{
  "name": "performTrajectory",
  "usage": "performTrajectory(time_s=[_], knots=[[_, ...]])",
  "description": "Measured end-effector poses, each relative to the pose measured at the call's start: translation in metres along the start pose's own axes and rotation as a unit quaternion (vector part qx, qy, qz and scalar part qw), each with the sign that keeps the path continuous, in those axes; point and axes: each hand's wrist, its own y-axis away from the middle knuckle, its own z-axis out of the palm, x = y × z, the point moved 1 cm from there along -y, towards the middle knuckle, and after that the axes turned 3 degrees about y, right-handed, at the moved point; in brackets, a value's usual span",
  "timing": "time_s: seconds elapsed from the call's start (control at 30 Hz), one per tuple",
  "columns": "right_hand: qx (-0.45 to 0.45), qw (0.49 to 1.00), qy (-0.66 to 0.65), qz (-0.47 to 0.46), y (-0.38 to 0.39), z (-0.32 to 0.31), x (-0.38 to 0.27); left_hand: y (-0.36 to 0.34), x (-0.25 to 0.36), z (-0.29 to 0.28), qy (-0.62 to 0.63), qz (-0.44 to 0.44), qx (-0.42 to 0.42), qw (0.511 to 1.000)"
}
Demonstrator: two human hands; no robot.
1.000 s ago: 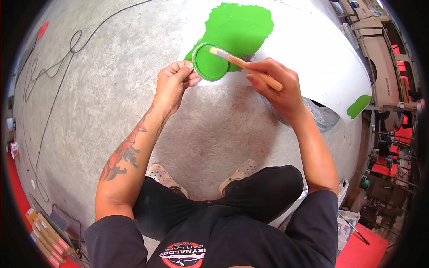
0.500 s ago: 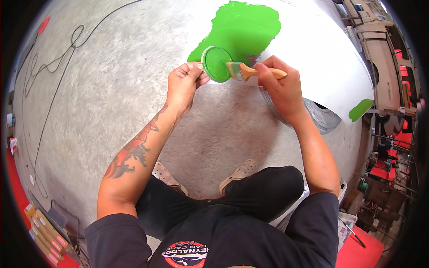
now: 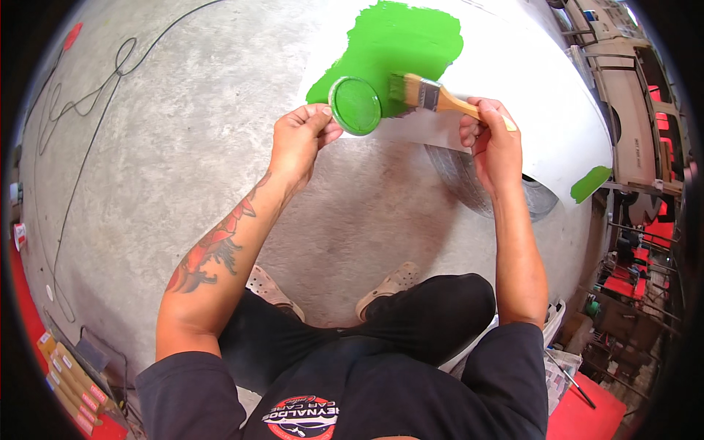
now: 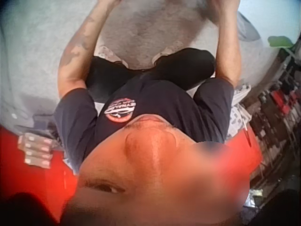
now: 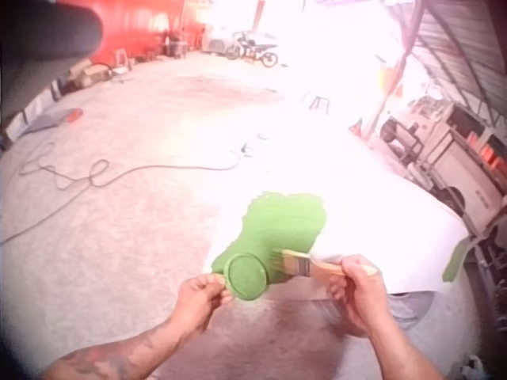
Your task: Apply green paint to a white car fender using a paintbrush.
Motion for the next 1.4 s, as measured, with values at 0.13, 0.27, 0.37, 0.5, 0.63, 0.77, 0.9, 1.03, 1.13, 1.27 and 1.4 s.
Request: performTrajectory(time_s=[0.13, 0.27, 0.37, 0.5, 0.63, 0.77, 0.9, 1.03, 1.13, 1.27, 1.4], knots=[[-0.010, 0.993, 0.095, -0.069, -0.004, -0.013, 0.000, -0.002, 0.006, -0.007, 0.018, 0.012, 0.009, 1.000], [-0.104, 0.788, 0.453, -0.405, 0.002, -0.011, 0.013, -0.004, 0.010, -0.010, 0.040, 0.025, 0.004, 0.999], [-0.139, 0.717, 0.522, -0.441, 0.009, -0.016, 0.037, -0.004, 0.015, -0.013, 0.028, 0.021, 0.000, 0.999], [-0.148, 0.702, 0.529, -0.453, 0.025, -0.023, 0.056, -0.004, 0.017, -0.016, 0.042, 0.032, -0.004, 0.999], [-0.114, 0.710, 0.493, -0.490, 0.027, -0.014, 0.053, -0.003, 0.018, -0.016, 0.043, 0.039, -0.003, 0.998], [-0.077, 0.719, 0.518, -0.457, 0.027, -0.017, 0.070, -0.003, 0.018, -0.016, 0.045, 0.046, -0.020, 0.998], [-0.090, 0.740, 0.476, -0.467, 0.037, -0.011, 0.060, -0.001, 0.023, -0.017, 0.070, 0.053, -0.003, 0.996], [-0.046, 0.730, 0.484, -0.481, 0.031, -0.012, 0.051, 0.001, 0.024, -0.014, 0.061, 0.058, -0.005, 0.996], [-0.062, 0.747, 0.518, -0.412, 0.029, -0.016, 0.061, 0.003, 0.027, -0.009, 0.065, 0.058, -0.003, 0.996], [-0.063, 0.856, 0.393, -0.329, 0.042, -0.010, 0.051, 0.001, 0.028, -0.015, 0.073, 0.062, -0.004, 0.995], [-0.084, 0.927, 0.325, -0.166, 0.030, -0.003, 0.044, 0.002, 0.027, -0.011, 0.070, 0.064, -0.004, 0.995]])
